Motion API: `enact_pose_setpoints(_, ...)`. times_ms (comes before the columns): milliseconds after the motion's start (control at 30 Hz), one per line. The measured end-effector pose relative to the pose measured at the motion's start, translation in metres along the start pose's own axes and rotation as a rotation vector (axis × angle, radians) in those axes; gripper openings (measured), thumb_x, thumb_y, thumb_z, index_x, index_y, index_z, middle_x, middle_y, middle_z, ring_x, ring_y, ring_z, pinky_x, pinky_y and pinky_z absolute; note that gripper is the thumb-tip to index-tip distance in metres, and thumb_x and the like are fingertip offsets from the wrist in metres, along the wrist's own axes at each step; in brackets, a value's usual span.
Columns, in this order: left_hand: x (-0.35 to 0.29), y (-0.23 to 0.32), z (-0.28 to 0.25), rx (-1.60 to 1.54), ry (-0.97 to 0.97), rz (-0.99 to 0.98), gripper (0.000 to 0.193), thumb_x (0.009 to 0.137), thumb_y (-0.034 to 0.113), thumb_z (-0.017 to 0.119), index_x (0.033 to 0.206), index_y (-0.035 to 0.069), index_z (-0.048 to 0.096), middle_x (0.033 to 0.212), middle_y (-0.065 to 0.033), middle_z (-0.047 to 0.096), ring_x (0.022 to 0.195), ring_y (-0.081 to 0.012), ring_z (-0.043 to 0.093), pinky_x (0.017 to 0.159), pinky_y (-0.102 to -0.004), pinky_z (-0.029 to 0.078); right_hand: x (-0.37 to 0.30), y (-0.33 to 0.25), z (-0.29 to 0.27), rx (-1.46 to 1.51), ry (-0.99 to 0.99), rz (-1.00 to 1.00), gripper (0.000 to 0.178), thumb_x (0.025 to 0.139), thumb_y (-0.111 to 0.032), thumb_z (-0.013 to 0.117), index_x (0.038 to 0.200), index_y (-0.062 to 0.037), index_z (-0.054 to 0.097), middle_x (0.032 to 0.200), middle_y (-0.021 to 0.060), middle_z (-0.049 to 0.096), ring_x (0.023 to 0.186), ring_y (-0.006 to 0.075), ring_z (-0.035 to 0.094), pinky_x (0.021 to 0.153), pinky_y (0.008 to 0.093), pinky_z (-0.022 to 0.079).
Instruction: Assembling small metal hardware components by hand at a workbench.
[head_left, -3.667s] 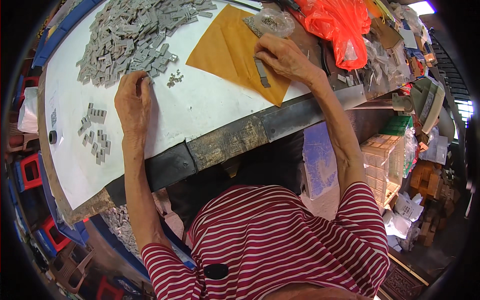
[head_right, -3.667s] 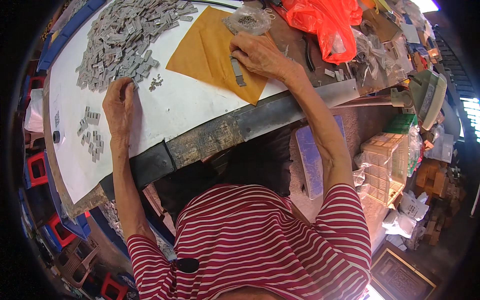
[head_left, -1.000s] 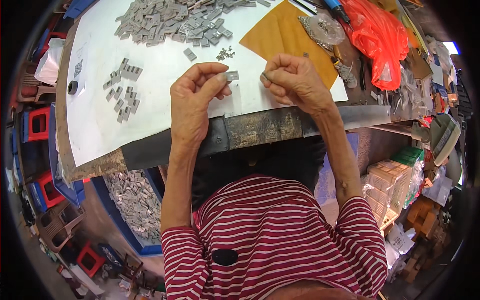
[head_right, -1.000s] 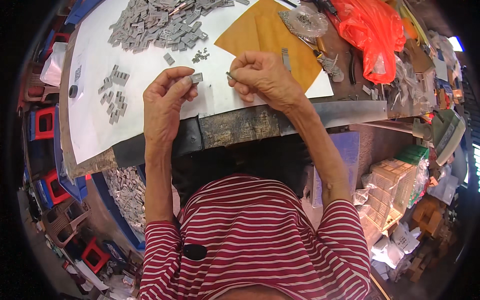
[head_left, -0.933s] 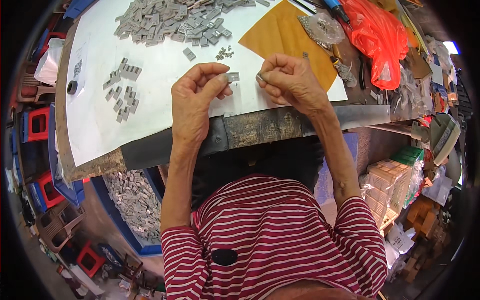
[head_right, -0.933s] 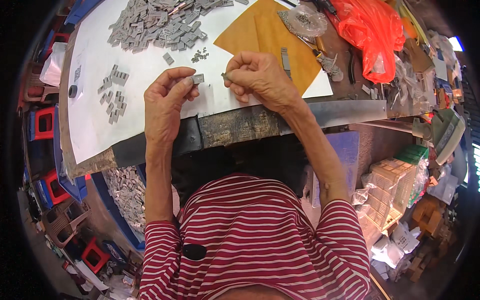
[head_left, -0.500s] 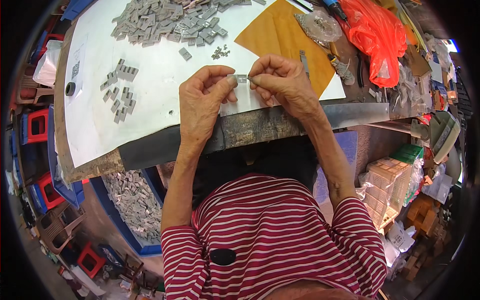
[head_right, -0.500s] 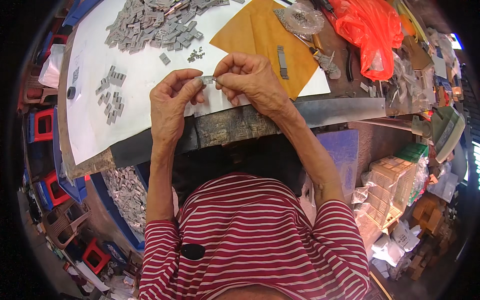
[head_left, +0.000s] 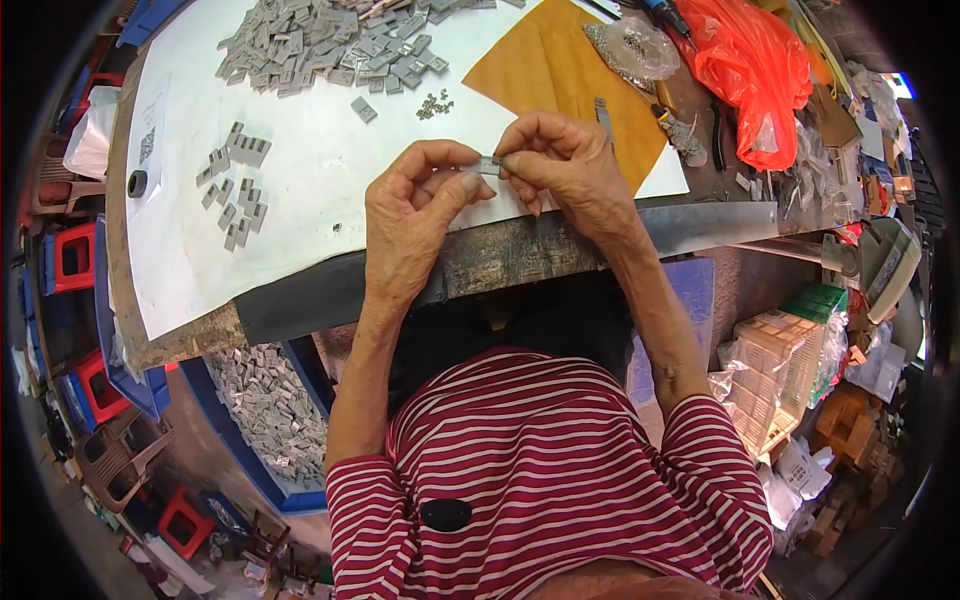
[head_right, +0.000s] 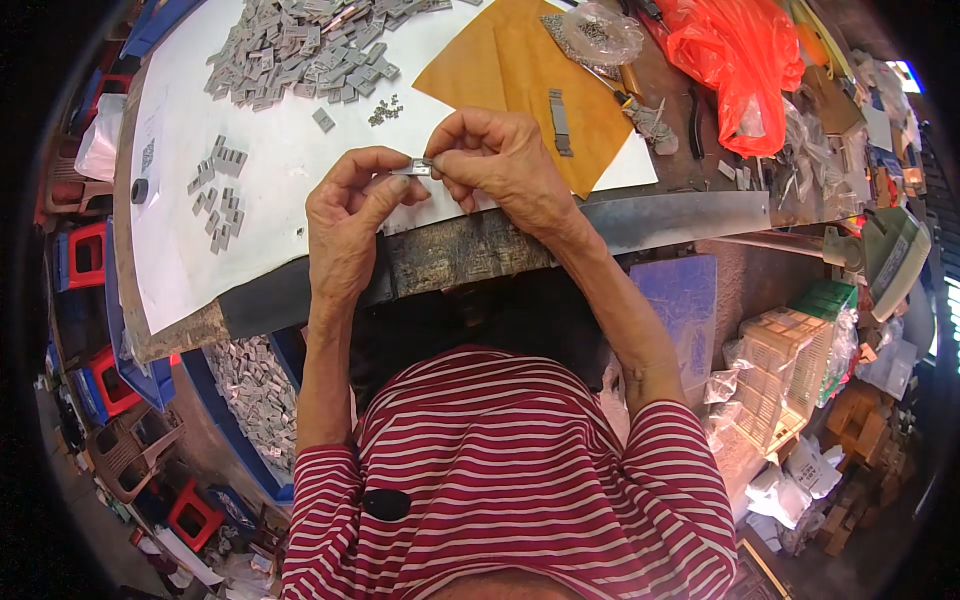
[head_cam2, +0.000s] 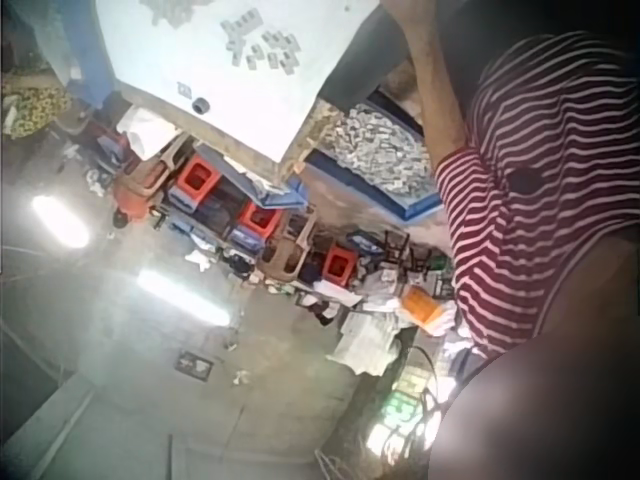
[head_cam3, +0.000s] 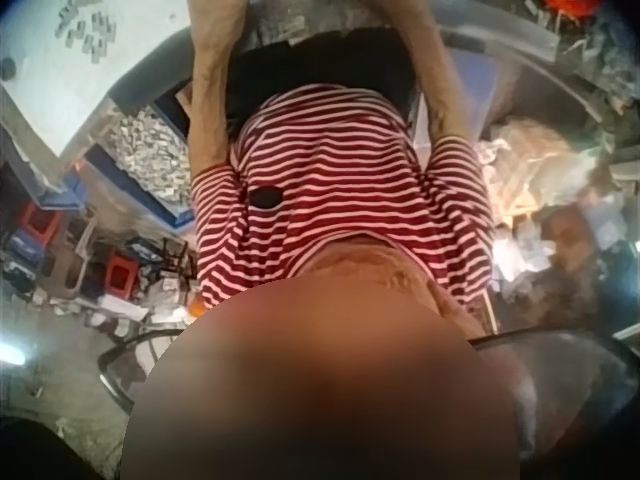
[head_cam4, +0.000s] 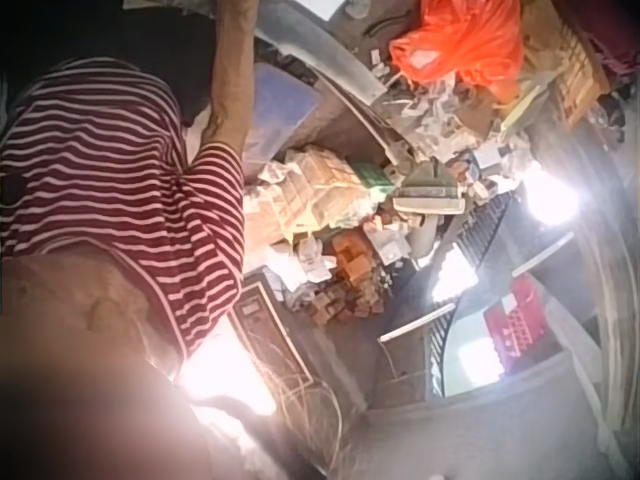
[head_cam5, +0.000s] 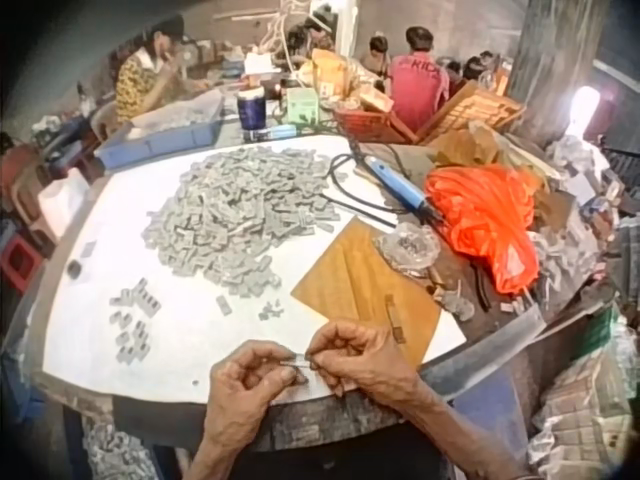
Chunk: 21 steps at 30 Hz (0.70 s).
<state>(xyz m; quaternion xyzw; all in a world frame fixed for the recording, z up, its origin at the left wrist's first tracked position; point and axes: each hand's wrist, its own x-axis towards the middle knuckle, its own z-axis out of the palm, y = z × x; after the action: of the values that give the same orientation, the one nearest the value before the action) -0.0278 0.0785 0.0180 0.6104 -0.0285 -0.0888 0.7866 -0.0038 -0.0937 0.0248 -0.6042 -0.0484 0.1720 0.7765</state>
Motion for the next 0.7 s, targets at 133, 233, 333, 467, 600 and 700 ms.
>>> enact_pose_setpoints(133, -0.0016, -0.0032, -0.001, 0.015, 0.036, -0.006, 0.015, 0.083, -0.001, 0.057, 0.098, -0.003, 0.056, 0.082, -0.0077, 0.061, 0.072, -0.0098, 0.061, 0.067, -0.0199, 0.049, -0.0017, -0.0016, 0.0023, -0.083, 0.003, 0.028, 0.008, 0.078, 0.004, 0.056, 0.086, 0.0036, 0.057, 0.069, 0.0055, 0.058, 0.052, 0.0061, 0.052, 0.044, 0.0177, 0.042)
enact_pose_setpoints(233, -0.0033, -0.0036, 0.0042, -0.005, 0.088, 0.03, 0.017, 0.083, -0.002, 0.056, 0.099, -0.004, 0.056, 0.082, -0.0076, 0.061, 0.072, -0.01, 0.061, 0.066, -0.0194, 0.049, -0.0014, -0.0011, 0.003, -0.089, 0.016, 0.048, 0.009, 0.077, 0.003, 0.057, 0.086, 0.003, 0.056, 0.068, 0.0053, 0.058, 0.052, 0.0062, 0.052, 0.044, 0.0177, 0.042)
enact_pose_setpoints(333, -0.0033, -0.003, 0.0057, 0.001, 0.106, 0.049, 0.018, 0.083, -0.002, 0.055, 0.101, -0.004, 0.056, 0.082, -0.0076, 0.061, 0.071, -0.0096, 0.061, 0.065, -0.0189, 0.049, -0.0013, 0.0005, 0.001, -0.109, 0.005, 0.06, 0.01, 0.077, 0.002, 0.058, 0.087, 0.0024, 0.055, 0.068, 0.0053, 0.058, 0.052, 0.0063, 0.052, 0.043, 0.0175, 0.042)
enact_pose_setpoints(467, -0.0041, -0.0038, 0.0025, 0.04, 0.097, 0.017, 0.019, 0.083, -0.002, 0.056, 0.102, -0.004, 0.057, 0.08, -0.0072, 0.061, 0.069, -0.0095, 0.061, 0.062, -0.0183, 0.049, -0.0007, 0.0013, 0.0023, -0.136, 0.005, 0.073, 0.011, 0.077, 0.001, 0.059, 0.087, 0.0019, 0.055, 0.068, 0.0051, 0.058, 0.051, 0.0063, 0.052, 0.043, 0.0172, 0.041)
enact_pose_setpoints(600, -0.0034, -0.004, 0.0022, 0.05, 0.075, -0.007, 0.022, 0.081, -0.002, 0.059, 0.102, -0.005, 0.056, 0.082, -0.0101, 0.062, 0.069, -0.0128, 0.062, 0.065, -0.0213, 0.049, -0.0011, 0.0014, 0.0014, -0.157, 0.009, 0.083, 0.011, 0.077, 0.001, 0.059, 0.087, 0.0019, 0.055, 0.068, 0.0046, 0.058, 0.051, 0.0061, 0.052, 0.043, 0.0169, 0.041)
enact_pose_setpoints(700, -0.003, -0.0034, 0.0021, 0.013, 0.078, -0.017, 0.021, 0.081, -0.002, 0.059, 0.102, -0.006, 0.057, 0.081, -0.0104, 0.063, 0.069, -0.0128, 0.061, 0.064, -0.0215, 0.049, -0.0009, 0.0011, 0.0016, -0.164, 0.005, 0.086, 0.011, 0.077, 0.0, 0.06, 0.087, 0.002, 0.055, 0.067, 0.0038, 0.057, 0.051, 0.0059, 0.052, 0.043, 0.0167, 0.04)
